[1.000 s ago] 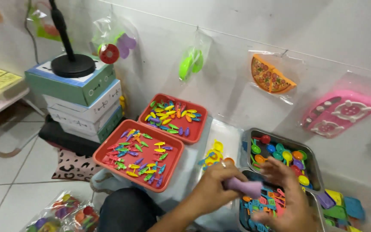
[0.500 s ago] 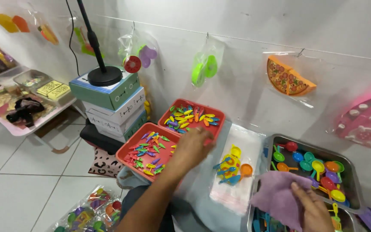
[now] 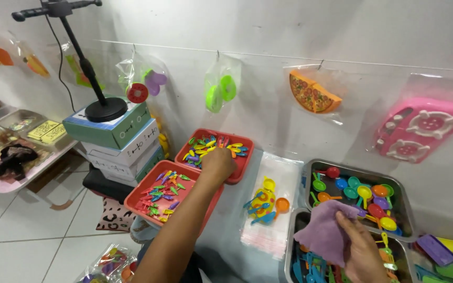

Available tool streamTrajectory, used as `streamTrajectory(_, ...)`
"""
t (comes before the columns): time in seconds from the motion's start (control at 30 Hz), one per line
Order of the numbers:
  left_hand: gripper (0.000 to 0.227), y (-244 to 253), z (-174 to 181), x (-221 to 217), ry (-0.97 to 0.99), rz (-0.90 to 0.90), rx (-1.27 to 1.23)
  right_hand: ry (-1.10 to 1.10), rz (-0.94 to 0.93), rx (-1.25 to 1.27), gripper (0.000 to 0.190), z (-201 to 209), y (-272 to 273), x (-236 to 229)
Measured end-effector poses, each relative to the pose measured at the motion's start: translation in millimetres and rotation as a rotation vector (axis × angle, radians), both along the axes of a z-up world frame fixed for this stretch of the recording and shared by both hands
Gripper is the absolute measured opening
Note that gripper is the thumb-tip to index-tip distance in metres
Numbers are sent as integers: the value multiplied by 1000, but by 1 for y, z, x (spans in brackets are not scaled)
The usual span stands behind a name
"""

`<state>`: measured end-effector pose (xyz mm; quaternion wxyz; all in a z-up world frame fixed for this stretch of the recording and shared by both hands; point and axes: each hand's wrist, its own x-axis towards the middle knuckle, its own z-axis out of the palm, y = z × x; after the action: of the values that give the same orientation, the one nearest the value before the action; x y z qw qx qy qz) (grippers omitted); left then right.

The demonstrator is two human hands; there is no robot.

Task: The person is cleaning various small plastic toys using a cloth and then sorting them into different colored trays.

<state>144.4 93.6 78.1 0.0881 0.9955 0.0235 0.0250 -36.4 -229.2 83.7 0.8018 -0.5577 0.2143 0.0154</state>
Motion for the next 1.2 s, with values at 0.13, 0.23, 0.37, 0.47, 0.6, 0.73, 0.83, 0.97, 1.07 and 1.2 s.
streamTrajectory(0.13, 13, -5, 33, -50, -256, -125, -672, -146, -74, 78, 31, -14, 10, -1)
streamTrajectory(0.23, 8, -24, 28, -87, -43, -276, -1334, -292, -152, 56, 29, -26, 26, -2)
streamTrajectory(0.37, 13, -63, 3, -126, 172, -410, -1734, -451, -211, -204, 27, -16, 62, -9)
streamTrajectory(0.47, 21, -82, -32, -135, 159, -411, -1874, -564, -89, -307, 20, -33, 77, 5)
streamTrajectory(0.6, 34, -83, -41, -147, 135, -335, -1954, -534, 135, -347, 48, -40, 75, 1)
streamTrajectory(0.73, 31, -76, -54, -149, 127, -196, -1928, -546, 287, -384, 50, -50, 66, 8)
streamTrajectory(0.83, 30, -76, -67, -149, 144, -250, -1877, -430, 285, -388, 29, -55, 58, 13)
streamTrajectory(0.97, 28, -72, -52, -158, 256, -349, -1798, -340, 365, -224, 63, -45, 49, 9)
streamTrajectory(1.07, 24, -74, -53, -157, 283, -417, -1778, -489, 425, -455, 49, -33, 50, 5)
streamTrajectory(1.2, 25, -71, -50, -158, 355, -424, -1739, -435, 355, -544, 36, -32, 52, -2)
